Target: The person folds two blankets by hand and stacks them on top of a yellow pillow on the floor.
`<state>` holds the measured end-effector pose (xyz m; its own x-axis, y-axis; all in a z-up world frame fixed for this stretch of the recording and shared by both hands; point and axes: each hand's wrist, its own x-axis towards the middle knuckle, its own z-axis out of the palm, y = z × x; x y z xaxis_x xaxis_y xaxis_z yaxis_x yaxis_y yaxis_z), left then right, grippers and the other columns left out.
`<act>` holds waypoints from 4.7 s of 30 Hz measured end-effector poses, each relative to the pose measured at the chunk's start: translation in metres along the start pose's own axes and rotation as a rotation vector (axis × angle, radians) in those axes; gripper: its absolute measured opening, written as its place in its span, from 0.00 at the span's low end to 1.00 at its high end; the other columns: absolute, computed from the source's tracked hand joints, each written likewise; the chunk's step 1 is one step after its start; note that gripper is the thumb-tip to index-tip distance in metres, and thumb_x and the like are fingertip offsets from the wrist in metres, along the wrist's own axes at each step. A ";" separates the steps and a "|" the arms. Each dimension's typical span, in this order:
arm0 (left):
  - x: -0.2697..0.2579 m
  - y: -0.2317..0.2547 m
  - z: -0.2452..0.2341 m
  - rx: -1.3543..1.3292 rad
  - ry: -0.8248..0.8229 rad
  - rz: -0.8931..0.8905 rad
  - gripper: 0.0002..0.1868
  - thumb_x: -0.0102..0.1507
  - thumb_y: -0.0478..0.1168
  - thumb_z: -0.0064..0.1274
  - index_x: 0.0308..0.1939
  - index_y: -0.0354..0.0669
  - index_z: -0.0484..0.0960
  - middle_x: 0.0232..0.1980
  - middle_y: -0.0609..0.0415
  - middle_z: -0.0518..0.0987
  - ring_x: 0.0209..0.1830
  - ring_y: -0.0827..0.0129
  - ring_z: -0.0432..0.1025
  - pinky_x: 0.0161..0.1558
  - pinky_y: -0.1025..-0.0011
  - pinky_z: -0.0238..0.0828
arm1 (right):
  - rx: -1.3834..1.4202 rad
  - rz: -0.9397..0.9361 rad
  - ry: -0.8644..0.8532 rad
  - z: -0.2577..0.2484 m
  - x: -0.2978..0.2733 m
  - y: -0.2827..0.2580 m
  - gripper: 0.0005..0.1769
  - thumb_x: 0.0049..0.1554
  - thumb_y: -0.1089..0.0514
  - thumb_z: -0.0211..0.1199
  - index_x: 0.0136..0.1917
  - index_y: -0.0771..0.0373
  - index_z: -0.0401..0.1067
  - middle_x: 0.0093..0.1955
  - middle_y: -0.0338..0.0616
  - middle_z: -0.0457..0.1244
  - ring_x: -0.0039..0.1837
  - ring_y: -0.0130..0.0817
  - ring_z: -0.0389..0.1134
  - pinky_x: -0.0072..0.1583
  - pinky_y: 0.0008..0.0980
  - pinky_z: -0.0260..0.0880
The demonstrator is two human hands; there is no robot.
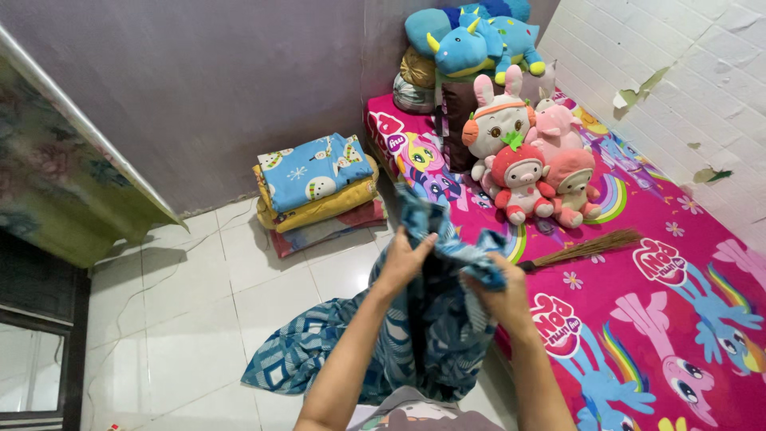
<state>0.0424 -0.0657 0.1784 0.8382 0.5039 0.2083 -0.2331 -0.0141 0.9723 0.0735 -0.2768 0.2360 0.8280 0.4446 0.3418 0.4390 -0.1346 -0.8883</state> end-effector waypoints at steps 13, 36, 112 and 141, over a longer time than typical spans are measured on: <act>-0.028 -0.019 -0.005 0.078 -0.507 -0.054 0.13 0.59 0.31 0.50 0.47 0.37 0.83 0.40 0.58 0.82 0.41 0.77 0.73 0.47 0.75 0.72 | -0.118 -0.028 -0.477 0.024 0.007 0.013 0.41 0.41 0.58 0.80 0.66 0.58 0.68 0.55 0.49 0.71 0.57 0.41 0.73 0.59 0.37 0.70; -0.061 -0.120 -0.082 0.909 -0.584 -0.499 0.23 0.49 0.58 0.69 0.41 0.52 0.90 0.42 0.53 0.86 0.46 0.60 0.78 0.48 0.63 0.71 | -0.176 -0.284 0.629 -0.090 0.018 0.038 0.13 0.57 0.72 0.64 0.56 0.70 0.76 0.50 0.43 0.70 0.51 0.30 0.70 0.59 0.30 0.71; -0.025 -0.197 -0.165 0.377 -0.321 -0.757 0.26 0.53 0.50 0.69 0.52 0.44 0.87 0.47 0.56 0.86 0.47 0.66 0.77 0.50 0.63 0.72 | -0.108 -0.252 0.219 0.039 0.145 0.057 0.28 0.53 0.55 0.75 0.63 0.66 0.69 0.51 0.48 0.69 0.51 0.37 0.71 0.56 0.35 0.70; -0.017 -0.225 -0.066 -1.155 0.346 -1.005 0.04 0.57 0.34 0.48 0.31 0.37 0.76 0.30 0.49 0.80 0.29 0.59 0.78 0.38 0.62 0.81 | 0.572 0.541 -0.107 0.130 -0.015 0.139 0.14 0.47 0.71 0.71 0.48 0.65 0.75 0.43 0.41 0.69 0.43 0.26 0.69 0.47 0.26 0.70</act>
<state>0.0476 -0.0139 -0.0512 0.7648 0.0688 -0.6406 -0.0429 0.9975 0.0559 0.0765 -0.1872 0.0679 0.8242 0.5344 -0.1874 -0.2858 0.1069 -0.9523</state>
